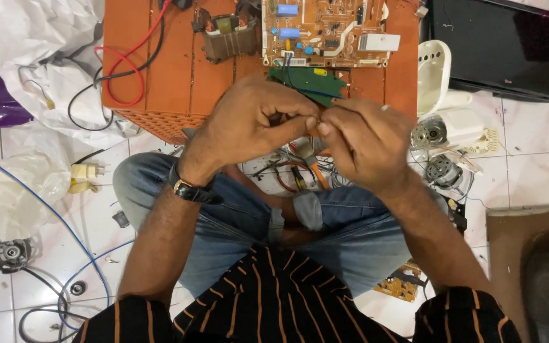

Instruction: The person sits on the floor at a low table with a television main board. The person strips insulation from wire ends by hand, twists the strands, connects the wires to a small green circuit board, and touches the board's terminals with multimeter probes to test it.

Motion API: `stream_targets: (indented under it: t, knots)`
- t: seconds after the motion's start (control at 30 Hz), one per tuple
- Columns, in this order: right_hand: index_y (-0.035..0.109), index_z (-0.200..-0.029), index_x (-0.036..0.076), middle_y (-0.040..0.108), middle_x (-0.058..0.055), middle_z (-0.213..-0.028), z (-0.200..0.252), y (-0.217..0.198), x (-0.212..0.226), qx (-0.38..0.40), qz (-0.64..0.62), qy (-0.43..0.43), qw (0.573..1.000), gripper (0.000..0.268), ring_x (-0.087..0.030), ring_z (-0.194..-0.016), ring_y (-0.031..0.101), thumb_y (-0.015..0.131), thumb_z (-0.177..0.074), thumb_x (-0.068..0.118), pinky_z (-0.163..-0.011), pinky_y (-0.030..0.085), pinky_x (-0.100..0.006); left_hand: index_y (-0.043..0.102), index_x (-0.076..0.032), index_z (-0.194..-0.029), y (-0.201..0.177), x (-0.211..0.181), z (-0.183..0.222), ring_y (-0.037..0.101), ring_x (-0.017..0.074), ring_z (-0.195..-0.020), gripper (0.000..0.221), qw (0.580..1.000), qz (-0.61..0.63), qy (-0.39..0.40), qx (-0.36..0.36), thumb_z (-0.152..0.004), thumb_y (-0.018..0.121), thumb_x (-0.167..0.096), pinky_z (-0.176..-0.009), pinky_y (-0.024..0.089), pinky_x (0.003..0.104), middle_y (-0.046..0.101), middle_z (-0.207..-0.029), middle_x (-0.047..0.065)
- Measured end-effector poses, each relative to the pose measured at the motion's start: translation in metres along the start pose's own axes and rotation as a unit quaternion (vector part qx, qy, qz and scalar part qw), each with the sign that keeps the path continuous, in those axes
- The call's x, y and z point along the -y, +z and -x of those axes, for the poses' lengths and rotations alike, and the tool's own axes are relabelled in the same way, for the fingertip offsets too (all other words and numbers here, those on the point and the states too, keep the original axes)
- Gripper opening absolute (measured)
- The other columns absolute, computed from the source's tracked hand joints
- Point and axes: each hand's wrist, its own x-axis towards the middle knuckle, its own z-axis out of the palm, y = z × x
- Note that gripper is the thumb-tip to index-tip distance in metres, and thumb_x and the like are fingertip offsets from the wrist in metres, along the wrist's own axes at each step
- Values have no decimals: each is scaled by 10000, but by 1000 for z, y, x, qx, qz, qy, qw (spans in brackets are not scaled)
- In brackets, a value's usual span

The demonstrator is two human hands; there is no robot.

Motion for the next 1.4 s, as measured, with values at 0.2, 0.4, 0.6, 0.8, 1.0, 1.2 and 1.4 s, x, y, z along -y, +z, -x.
stream_targets:
  t: [0.2,0.4,0.6,0.8,1.0,1.2,1.4]
  knots:
    - [547,-904,10,567,-98,-643,12,7,51,-67,-631,538,555,84,-93,-306,476,555,-962,71,-268,390,-227,771,-65,-938,8,3,15,620,259,-508,144,979,-172,108,-33,-981,639,-29,-435,464,307,695,-735,110]
    - [572,-1102,-28,634,-135,-730,89,40,76,-88,-798,461,379,311,-206,-418,565,529,-1074,279,-369,428,-282,761,-114,-1167,23,17,40,684,190,-611,238,987,-62,46,-138,-941,778,-186,-515,557,311,772,-1020,89]
    - [675,-1039,25,635,-110,-698,156,46,40,20,-542,646,537,242,-205,-447,653,613,-1009,257,-382,491,-265,750,-32,-1180,1,24,57,692,228,-635,293,977,-84,-18,-193,-987,665,-236,-568,559,353,750,-1046,147]
    - [700,-1081,-43,685,-198,-740,235,56,-25,87,-406,642,644,313,-241,-485,649,714,-956,243,-384,498,-300,782,-45,-1042,-3,-8,32,686,378,-645,127,946,-298,29,-126,-945,783,-126,-551,547,435,719,-869,184]
    - [709,-1065,-59,677,-234,-772,262,74,-28,87,-400,620,670,375,-276,-520,651,702,-958,300,-388,496,-332,777,-137,-1064,16,14,45,644,323,-893,205,886,-457,38,-62,-883,829,-218,-790,514,426,703,-1140,91]
    - [707,-1040,-29,697,-199,-789,261,77,-22,137,-360,603,699,349,-280,-562,661,691,-938,304,-448,501,-347,774,-100,-1069,24,11,29,601,287,-852,184,893,-441,32,-87,-903,814,-169,-749,485,396,681,-1069,86]
    - [704,-1011,7,720,-156,-810,253,78,-13,206,-295,575,735,318,-285,-613,673,677,-915,309,-521,508,-366,771,-55,-1075,-13,28,-7,550,243,-804,161,899,-415,27,-134,-926,794,-111,-701,452,359,654,-983,79]
